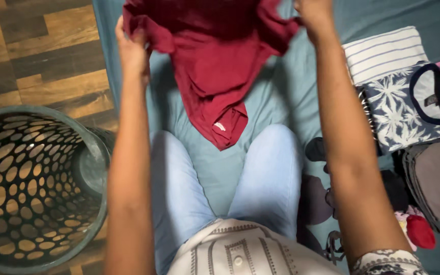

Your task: The person folds several shirts and other garments on a bed, then places them into a laundry basket. The person handles a beige shirt, a red shirt, and other folded items, stacking them before transferring them to the basket.

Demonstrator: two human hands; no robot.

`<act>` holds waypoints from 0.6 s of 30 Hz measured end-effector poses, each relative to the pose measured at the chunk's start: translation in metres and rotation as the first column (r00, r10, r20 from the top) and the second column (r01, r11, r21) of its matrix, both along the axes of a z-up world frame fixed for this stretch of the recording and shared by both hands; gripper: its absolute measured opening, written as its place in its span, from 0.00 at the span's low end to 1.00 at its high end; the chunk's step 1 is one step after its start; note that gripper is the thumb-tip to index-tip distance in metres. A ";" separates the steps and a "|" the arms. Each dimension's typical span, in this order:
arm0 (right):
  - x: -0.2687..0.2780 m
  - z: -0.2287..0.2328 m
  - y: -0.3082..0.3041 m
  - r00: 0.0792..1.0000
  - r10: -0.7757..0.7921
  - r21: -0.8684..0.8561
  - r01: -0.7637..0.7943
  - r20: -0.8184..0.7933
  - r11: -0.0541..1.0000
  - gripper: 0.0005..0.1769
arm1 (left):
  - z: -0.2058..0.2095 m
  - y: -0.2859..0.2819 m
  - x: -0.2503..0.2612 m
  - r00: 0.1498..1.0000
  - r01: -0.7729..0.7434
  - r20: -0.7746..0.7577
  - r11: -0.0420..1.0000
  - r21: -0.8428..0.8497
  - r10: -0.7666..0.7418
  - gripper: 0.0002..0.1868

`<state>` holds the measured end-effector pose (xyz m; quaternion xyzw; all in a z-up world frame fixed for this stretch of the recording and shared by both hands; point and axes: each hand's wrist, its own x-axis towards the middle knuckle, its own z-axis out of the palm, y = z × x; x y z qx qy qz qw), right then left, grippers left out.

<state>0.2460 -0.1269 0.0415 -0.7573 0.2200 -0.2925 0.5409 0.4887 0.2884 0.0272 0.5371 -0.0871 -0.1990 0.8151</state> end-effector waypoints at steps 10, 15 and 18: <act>-0.055 -0.135 0.194 0.297 0.070 -0.085 -0.480 -0.952 0.873 0.27 | -0.116 0.008 -0.184 0.771 0.040 0.251 0.438 0.898 -0.586 0.23; -0.092 -0.215 0.222 0.929 -0.112 -0.004 0.118 -0.353 0.993 0.15 | -0.176 0.003 -0.175 0.920 0.031 0.344 0.909 0.415 -0.188 0.08; -0.110 -0.211 0.208 0.940 -0.297 0.888 -0.012 0.166 0.459 0.12 | -0.160 0.023 -0.141 0.969 0.025 -0.244 0.998 -0.051 -0.036 0.10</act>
